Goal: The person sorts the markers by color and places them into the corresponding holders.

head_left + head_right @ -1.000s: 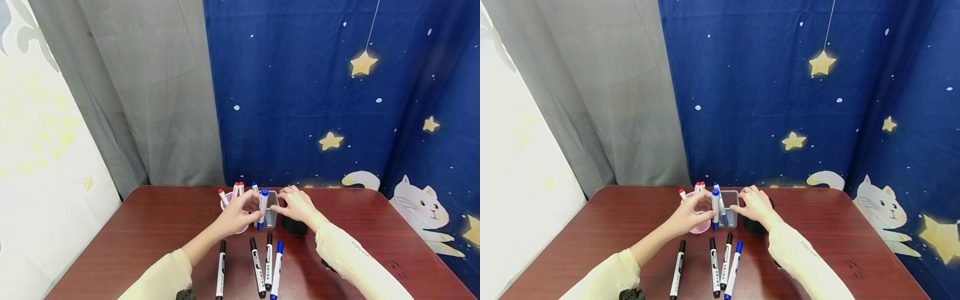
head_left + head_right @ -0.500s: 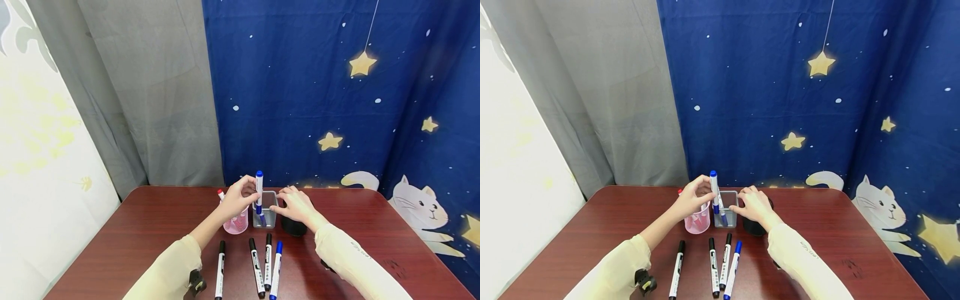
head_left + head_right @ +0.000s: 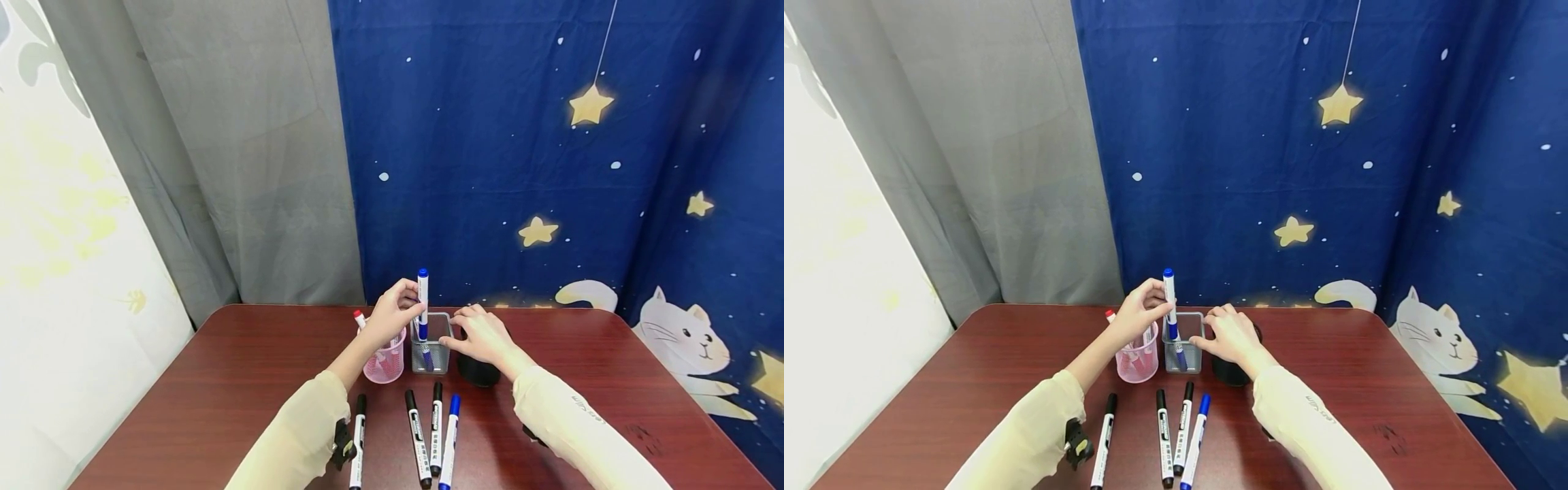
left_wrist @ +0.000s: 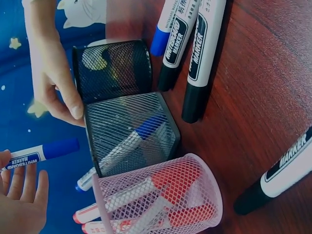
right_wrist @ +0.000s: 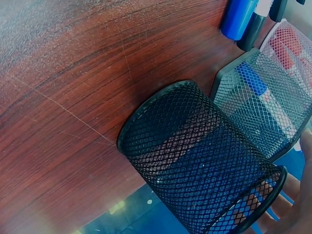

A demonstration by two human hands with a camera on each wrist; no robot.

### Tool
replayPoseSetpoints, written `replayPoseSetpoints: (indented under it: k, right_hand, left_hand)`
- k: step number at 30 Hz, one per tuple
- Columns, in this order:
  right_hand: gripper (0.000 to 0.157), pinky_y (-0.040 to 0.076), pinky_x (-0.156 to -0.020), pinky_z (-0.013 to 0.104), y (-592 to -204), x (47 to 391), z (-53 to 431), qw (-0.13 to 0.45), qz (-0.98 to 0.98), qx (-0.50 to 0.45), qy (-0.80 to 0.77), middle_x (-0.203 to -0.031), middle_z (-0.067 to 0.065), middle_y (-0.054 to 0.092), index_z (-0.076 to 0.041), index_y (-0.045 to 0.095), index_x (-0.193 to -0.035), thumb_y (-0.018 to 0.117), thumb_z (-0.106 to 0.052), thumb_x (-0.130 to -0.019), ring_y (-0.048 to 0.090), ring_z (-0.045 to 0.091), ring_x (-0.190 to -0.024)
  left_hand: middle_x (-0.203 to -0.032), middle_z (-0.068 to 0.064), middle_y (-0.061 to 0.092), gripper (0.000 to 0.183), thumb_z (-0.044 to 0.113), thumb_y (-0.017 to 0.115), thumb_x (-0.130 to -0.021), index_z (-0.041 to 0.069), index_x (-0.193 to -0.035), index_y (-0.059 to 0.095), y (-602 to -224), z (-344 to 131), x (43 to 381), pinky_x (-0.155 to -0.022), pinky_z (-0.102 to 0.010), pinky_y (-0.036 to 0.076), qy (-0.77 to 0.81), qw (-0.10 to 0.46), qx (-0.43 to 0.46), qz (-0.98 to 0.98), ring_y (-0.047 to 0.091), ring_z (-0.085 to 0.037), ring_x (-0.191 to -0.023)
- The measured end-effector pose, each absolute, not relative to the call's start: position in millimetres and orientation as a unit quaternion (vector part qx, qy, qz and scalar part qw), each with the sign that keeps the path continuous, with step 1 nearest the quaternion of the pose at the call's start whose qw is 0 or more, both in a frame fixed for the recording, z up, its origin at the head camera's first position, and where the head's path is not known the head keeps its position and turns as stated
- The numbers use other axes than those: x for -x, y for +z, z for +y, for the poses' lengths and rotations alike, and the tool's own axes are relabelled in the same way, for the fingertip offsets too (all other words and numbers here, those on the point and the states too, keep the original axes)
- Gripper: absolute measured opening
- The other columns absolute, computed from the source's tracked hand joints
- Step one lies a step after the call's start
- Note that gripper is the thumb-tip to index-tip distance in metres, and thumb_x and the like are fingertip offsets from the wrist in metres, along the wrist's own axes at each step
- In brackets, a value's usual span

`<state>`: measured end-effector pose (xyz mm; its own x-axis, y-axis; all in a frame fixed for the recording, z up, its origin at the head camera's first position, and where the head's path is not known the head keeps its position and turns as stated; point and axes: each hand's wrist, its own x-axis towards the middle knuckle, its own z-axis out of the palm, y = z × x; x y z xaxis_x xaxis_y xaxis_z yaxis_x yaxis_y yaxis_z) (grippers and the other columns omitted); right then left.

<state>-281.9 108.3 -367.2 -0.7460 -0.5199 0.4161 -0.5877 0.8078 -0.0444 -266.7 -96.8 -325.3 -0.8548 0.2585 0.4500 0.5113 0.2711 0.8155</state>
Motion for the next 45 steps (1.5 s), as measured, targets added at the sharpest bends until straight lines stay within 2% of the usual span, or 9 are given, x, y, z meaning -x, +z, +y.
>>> replayPoseSetpoints:
  k: [4,8,16,23,29,34,45]
  right_hand:
    - [0.05,0.048,-0.073,0.042,-368,283,109,0.206,-0.927,-0.302,0.084,-0.101,0.008,0.062,-0.007,0.07,-0.098,0.065,-0.051,-0.076,0.054,0.026,-0.095]
    - [0.05,0.048,-0.073,0.042,-367,283,109,0.207,-0.927,-0.303,0.084,-0.101,0.008,0.062,-0.007,0.07,-0.099,0.064,-0.052,-0.077,0.054,0.026,-0.095]
    - [0.05,0.047,-0.074,0.042,-367,284,109,0.195,-0.931,-0.298,0.079,-0.103,0.009,0.062,-0.009,0.07,-0.1,0.064,-0.052,-0.077,0.053,0.026,-0.096]
    - [0.05,0.047,-0.075,0.043,-366,283,108,0.195,-0.931,-0.298,0.079,-0.104,0.009,0.062,-0.009,0.07,-0.101,0.063,-0.053,-0.077,0.053,0.026,-0.097]
    - [0.05,0.047,-0.075,0.042,-366,282,108,0.193,-0.933,-0.295,0.076,-0.105,0.009,0.061,-0.01,0.07,-0.101,0.063,-0.053,-0.077,0.053,0.026,-0.097]
    - [0.05,0.048,-0.075,0.042,-366,281,109,0.192,-0.932,-0.298,0.074,-0.106,0.009,0.061,-0.009,0.07,-0.102,0.063,-0.053,-0.078,0.053,0.027,-0.098]
    - [0.05,0.048,-0.074,0.042,-368,283,109,0.198,-0.929,-0.302,0.074,-0.105,0.009,0.062,-0.01,0.07,-0.101,0.063,-0.053,-0.077,0.053,0.027,-0.097]
  left_hand:
    - [-0.094,-0.018,0.061,0.023,0.0,0.063,-0.083,-0.003,-0.102,0.052,-333,-96,274,-0.075,-0.033,0.05,-0.545,0.12,0.231,-0.797,0.062,-0.029,-0.084]
    - [-0.097,-0.019,0.062,0.023,0.001,0.063,-0.083,-0.003,-0.103,0.052,-340,-96,275,-0.077,-0.034,0.05,-0.535,0.123,0.222,-0.806,0.062,-0.029,-0.087]
    - [-0.115,-0.014,0.056,0.034,0.01,0.064,-0.084,0.003,-0.116,0.054,-346,-102,268,-0.086,-0.043,0.044,-0.495,0.19,0.217,-0.82,0.051,-0.024,-0.11]
    - [-0.111,-0.014,0.057,0.032,0.006,0.065,-0.082,0.0,-0.112,0.057,-345,-110,250,-0.087,-0.047,0.042,-0.469,0.216,0.264,-0.814,0.051,-0.028,-0.106]
    - [-0.108,-0.009,0.06,0.03,0.007,0.068,-0.08,0.001,-0.108,0.059,-352,-114,229,-0.088,-0.041,0.042,-0.427,0.201,0.317,-0.823,0.054,-0.025,-0.104]
    - [-0.107,-0.004,0.059,0.028,0.011,0.068,-0.081,0.006,-0.107,0.059,-357,-114,213,-0.091,-0.034,0.04,-0.386,0.189,0.363,-0.827,0.052,-0.017,-0.104]
    - [-0.106,0.001,0.058,0.023,0.013,0.065,-0.081,0.01,-0.103,0.06,-377,-104,186,-0.091,-0.022,0.037,-0.243,0.204,0.5,-0.806,0.051,-0.01,-0.102]
